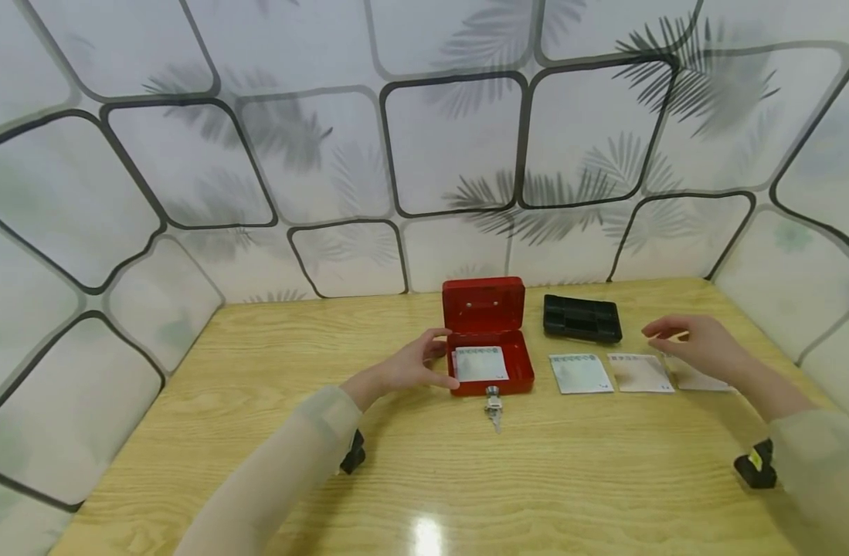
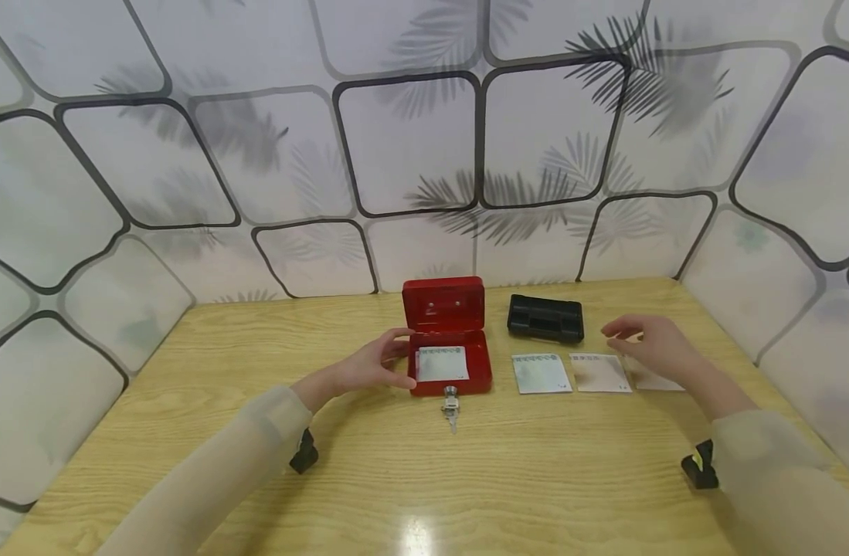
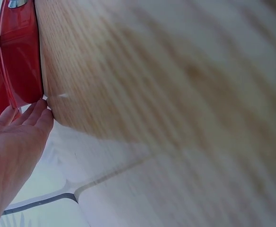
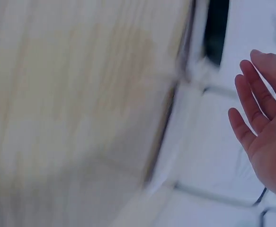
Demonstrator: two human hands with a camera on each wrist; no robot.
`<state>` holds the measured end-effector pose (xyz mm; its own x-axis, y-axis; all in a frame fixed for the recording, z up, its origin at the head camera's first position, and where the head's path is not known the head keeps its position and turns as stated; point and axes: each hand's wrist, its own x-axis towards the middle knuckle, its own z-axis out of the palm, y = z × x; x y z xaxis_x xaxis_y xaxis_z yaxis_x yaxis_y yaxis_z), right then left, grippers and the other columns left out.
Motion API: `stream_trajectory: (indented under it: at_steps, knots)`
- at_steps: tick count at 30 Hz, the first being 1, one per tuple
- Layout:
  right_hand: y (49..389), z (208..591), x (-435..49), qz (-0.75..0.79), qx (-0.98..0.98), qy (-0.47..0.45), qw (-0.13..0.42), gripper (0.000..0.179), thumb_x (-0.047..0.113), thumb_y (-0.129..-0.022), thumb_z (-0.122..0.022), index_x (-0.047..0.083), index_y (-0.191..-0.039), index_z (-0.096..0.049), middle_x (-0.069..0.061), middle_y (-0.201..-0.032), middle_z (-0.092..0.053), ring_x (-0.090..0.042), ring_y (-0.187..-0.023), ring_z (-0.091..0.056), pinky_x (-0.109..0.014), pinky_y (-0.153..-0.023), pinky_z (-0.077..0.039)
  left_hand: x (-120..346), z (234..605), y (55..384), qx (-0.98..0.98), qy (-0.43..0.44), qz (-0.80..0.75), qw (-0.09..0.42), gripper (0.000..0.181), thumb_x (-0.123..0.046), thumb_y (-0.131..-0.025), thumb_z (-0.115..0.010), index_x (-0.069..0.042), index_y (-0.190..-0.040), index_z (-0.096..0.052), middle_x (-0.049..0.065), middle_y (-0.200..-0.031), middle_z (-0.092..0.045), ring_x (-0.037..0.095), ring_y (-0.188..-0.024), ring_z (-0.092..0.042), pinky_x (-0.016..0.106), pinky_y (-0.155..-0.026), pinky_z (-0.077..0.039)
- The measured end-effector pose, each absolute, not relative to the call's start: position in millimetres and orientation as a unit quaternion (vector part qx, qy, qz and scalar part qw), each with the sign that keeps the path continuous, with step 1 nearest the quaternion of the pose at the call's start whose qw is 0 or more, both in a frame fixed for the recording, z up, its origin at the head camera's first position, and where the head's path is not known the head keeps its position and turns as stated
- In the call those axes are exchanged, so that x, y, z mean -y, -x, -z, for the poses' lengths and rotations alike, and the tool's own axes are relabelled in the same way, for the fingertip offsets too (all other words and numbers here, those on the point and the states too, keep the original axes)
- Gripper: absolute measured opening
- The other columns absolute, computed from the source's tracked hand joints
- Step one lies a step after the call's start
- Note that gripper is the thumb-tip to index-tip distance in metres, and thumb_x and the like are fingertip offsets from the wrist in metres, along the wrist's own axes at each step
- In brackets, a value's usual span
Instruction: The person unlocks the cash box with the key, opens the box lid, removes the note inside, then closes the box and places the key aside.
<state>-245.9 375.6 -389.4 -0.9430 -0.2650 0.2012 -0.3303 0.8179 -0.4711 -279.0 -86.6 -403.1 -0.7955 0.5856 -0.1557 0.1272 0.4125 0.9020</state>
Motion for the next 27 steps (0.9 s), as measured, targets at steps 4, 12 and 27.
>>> stream_trajectory:
  at_steps: [4,12,27]
  knots:
    - [244,380,-342,-0.294,0.933,-0.195,0.067,0.021,0.01,-0.094,-0.066,-0.001,-0.111,-0.068,-0.013,-0.105,-0.068,0.001,-0.087,-0.058,-0.029,-0.076,-0.052,87,402,279,-0.809,-0.219,-0.495,0.231,0.082,-0.014,-0.085,-0.076,-0.01,-0.15,-0.026,0.015,-0.15,-0.037,0.029,-0.139,-0.032,0.044,-0.113,-0.025]
    - [244,371,-267,-0.349,0.902,-0.252,0.027,0.025,0.006,-0.093,-0.065,-0.003,-0.116,-0.065,-0.016,-0.11,-0.067,-0.021,-0.096,-0.064,-0.033,-0.083,-0.053,86,404,278,-0.812,-0.219,-0.491,0.228,0.082,-0.013,-0.085,-0.077,-0.01,-0.15,-0.026,0.016,-0.15,-0.037,0.029,-0.139,-0.032,0.044,-0.113,-0.026]
    - [267,384,-185,-0.367,0.884,-0.289,-0.023,0.023,0.006,-0.092,-0.067,-0.002,-0.114,-0.066,-0.012,-0.108,-0.067,-0.028,-0.099,-0.062,-0.046,-0.087,-0.051,86,403,278,-0.811,-0.219,-0.491,0.231,0.081,-0.014,-0.086,-0.076,-0.011,-0.15,-0.026,0.015,-0.15,-0.037,0.029,-0.139,-0.032,0.044,-0.113,-0.025]
